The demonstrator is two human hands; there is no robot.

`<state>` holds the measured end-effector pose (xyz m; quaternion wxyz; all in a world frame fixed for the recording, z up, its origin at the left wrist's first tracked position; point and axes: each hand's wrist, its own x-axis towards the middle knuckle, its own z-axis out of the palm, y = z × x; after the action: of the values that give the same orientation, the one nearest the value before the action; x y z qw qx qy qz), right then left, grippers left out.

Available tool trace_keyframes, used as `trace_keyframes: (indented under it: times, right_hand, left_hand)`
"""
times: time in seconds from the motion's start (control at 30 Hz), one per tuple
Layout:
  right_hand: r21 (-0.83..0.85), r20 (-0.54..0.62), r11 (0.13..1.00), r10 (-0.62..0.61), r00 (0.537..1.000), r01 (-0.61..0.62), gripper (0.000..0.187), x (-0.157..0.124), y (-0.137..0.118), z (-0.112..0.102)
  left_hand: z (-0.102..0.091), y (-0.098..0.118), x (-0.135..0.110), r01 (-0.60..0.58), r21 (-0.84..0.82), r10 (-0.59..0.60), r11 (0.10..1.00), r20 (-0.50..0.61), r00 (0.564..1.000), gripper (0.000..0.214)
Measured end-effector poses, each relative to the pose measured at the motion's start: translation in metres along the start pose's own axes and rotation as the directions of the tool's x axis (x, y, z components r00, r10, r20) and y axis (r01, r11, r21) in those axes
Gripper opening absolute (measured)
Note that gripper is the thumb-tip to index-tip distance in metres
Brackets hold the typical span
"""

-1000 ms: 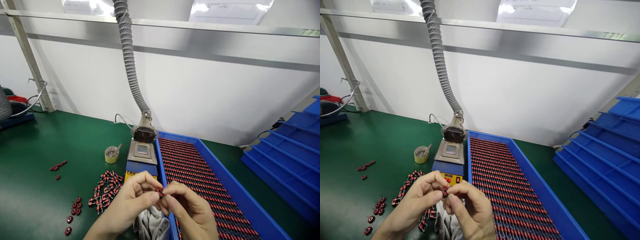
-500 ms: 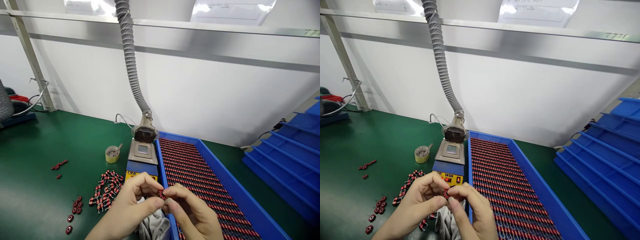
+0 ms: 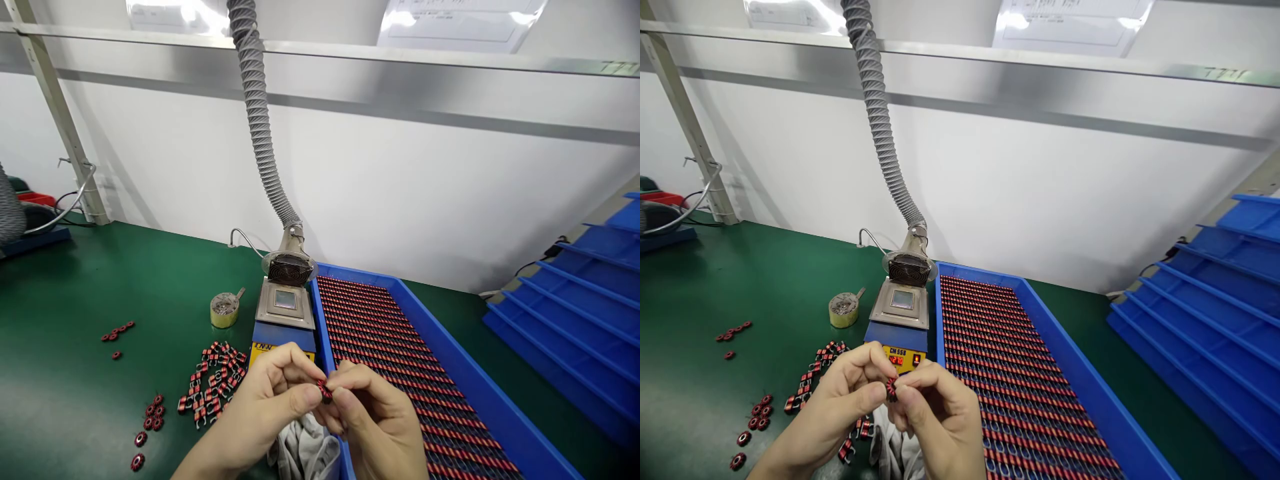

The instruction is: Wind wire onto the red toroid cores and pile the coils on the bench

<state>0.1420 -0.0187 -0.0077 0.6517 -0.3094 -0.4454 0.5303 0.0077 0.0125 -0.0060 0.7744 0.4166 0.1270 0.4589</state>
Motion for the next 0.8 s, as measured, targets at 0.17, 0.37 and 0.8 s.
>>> trace_keyframes:
  times: [0.17, 0.37, 0.8]
  right_hand:
    - [0.035, 0.017, 0.999, -0.01, 1.0, 0.01, 0.015, 0.003, 0.005, -0.004]
    - [0.03, 0.007, 1.0, 0.004, 1.0, -0.004, 0.016, 0.0, 0.006, 0.0]
    - [0.035, -0.112, 0.999, -0.021, 0.994, 0.025, 0.02, 0.0, 0.007, 0.01]
  left_hand:
    - [0.001, 0.0, 0.0, -0.006, -0.023, 0.006, 1.0, 0.003, 1.0, 0.025]
    - [0.0, 0.0, 0.001, 0.018, -0.031, -0.019, 0.999, -0.031, 0.999, 0.028]
    - [0.0, 0.002, -0.002, 0.019, -0.026, -0.02, 0.999, -0.032, 0.999, 0.024]
